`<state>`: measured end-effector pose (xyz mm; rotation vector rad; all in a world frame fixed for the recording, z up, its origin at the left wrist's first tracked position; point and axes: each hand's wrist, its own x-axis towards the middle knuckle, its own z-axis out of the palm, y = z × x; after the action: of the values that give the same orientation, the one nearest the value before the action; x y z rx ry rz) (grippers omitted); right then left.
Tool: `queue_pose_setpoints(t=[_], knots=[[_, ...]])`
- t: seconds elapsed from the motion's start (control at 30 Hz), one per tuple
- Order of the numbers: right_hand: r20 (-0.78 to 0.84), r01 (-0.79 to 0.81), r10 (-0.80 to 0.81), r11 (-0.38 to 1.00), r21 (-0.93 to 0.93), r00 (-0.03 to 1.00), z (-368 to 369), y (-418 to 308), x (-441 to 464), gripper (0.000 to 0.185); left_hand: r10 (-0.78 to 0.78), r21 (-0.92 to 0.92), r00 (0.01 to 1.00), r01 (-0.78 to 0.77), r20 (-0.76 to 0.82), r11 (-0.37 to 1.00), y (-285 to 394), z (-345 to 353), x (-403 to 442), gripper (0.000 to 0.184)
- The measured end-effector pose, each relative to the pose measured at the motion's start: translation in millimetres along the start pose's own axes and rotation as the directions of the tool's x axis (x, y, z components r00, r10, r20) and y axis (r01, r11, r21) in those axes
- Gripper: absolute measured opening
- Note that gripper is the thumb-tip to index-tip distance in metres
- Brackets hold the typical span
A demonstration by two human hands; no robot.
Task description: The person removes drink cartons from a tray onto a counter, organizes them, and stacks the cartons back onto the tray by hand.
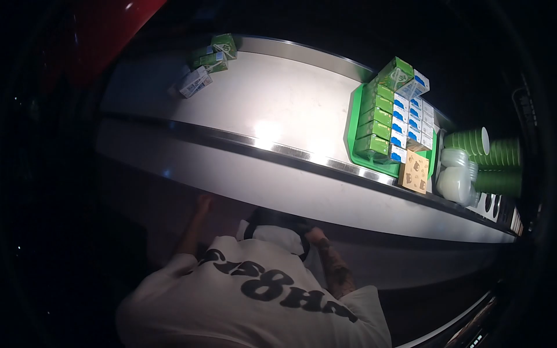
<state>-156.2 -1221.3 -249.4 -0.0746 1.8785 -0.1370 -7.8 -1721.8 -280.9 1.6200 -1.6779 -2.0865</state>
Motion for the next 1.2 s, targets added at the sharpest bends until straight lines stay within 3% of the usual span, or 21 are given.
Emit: queue_pose_setpoints(t=[0.07,0.13,0.17,0.23,0.27,0.37,0.43,0.53,0.63,0.73,0.8,0.87,0.93,1.0,1.07,1.17,1.2], knots=[[-0.158,-0.066,0.09,0.987,0.147,0.983,-17,-24,-41,0.048,-0.052,0.059,0.998,0.054,-0.042,0.997,-4,2,-6,0.018],[-0.252,-0.066,0.095,0.991,0.12,0.963,1,-9,-10,0.042,-0.09,0.2,0.993,0.103,-0.072,0.974,1,-1,-24,0.021],[-0.278,-0.059,0.092,0.99,0.125,0.956,14,-6,-6,0.039,-0.055,0.242,0.995,0.073,-0.081,0.967,-9,-9,-28,0.023],[-0.182,-0.035,0.047,0.997,0.068,0.982,17,-1,3,0.037,0.014,0.321,0.996,0.014,-0.084,0.947,-36,-15,-29,0.026],[-0.15,-0.013,0.019,0.999,0.037,0.989,9,-1,14,0.036,0.097,0.24,0.992,-0.075,-0.08,0.968,-28,-5,-35,0.027],[-0.365,0.069,-0.039,0.995,0.07,0.93,42,17,65,0.04,0.303,0.062,0.945,-0.298,-0.119,0.953,31,34,-92,0.027],[-0.366,0.059,-0.042,0.998,0.034,0.93,16,-13,7,0.042,0.402,0.033,0.901,-0.402,-0.163,0.915,69,54,-121,0.025],[-0.308,0.149,-0.118,0.986,0.078,0.944,2,-24,3,0.045,0.399,-0.15,0.884,-0.441,-0.244,0.885,78,60,-108,0.021],[-0.341,0.295,-0.199,0.92,0.259,0.919,2,-4,9,0.049,0.374,-0.12,0.89,-0.414,-0.26,0.902,119,70,-114,0.015],[-0.429,0.306,-0.131,0.877,0.37,0.894,-1,2,-9,0.05,0.717,0.076,0.693,-0.713,-0.078,0.697,150,64,-68,0.016],[-0.448,0.273,-0.1,0.9,0.34,0.888,-11,2,-23,0.051,0.85,0.461,0.522,-0.738,-0.073,0.493,199,76,-59,0.015],[-0.414,0.184,-0.108,0.972,0.146,0.904,-22,-2,-27,0.048,0.882,0.473,0.47,-0.776,-0.005,0.417,258,97,-43,0.02],[-0.355,0.112,-0.118,0.993,-0.039,0.927,-40,-29,-44,0.046,0.974,0.634,0.224,-0.757,0.029,0.155,314,110,-17,0.032],[-0.26,0.056,-0.107,0.979,-0.197,0.96,-73,-75,-109,0.044,0.962,0.731,0.261,-0.671,0.079,0.122,362,114,11,0.05],[-0.295,0.102,-0.168,0.969,-0.225,0.941,-104,-128,-156,0.04,0.983,0.768,0.091,-0.637,0.158,-0.065,396,111,61,0.071],[-0.389,0.235,-0.311,0.944,-0.23,0.867,-141,-190,-146,0.036,0.956,0.865,0.209,-0.496,0.205,-0.077,431,111,93,0.09],[-0.392,0.309,-0.341,0.94,-0.145,0.854,-155,-215,-133,0.034,0.935,0.876,0.263,-0.475,0.236,-0.088,438,110,101,0.094]])
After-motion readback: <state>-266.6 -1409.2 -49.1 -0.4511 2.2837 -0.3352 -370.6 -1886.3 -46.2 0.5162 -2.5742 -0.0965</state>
